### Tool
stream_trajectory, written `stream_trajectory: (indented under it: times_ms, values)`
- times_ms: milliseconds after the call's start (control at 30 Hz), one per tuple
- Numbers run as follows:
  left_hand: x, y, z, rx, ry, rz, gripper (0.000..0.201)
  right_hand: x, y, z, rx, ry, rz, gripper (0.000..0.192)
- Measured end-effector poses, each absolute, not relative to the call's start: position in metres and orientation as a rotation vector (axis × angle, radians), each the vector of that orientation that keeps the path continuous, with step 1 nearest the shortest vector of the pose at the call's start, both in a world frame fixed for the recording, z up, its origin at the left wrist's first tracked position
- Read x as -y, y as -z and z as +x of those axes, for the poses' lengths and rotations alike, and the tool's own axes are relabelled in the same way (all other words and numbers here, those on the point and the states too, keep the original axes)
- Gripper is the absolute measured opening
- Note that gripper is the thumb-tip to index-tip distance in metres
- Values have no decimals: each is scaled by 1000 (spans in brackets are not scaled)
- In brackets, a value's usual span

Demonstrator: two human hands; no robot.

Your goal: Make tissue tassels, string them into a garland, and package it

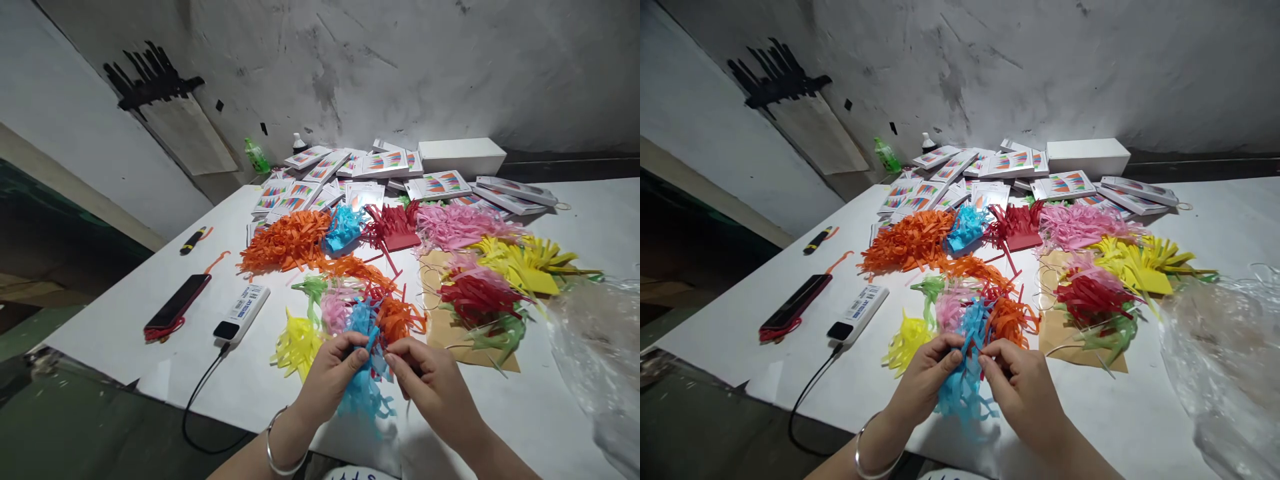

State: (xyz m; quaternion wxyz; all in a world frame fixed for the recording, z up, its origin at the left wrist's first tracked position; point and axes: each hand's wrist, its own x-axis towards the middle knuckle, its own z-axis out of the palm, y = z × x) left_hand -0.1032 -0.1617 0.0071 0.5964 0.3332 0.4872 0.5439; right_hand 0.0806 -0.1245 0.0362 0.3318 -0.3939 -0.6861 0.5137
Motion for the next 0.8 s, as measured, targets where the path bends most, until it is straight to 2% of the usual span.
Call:
stream_trajectory:
  times_ms: [600, 700, 800]
  values:
    - [164, 0, -99, -1105, -1258, 612, 47, 124, -28, 84, 1675, -1567, -1010, 31]
    - [163, -2, -100, -1182, -1273, 830, 39, 124, -30, 85, 1752, -1472, -1034, 29]
    - [162, -10, -103, -1285, -1234, 1355, 22, 121, -35, 88, 1928, -1277, -1022, 25]
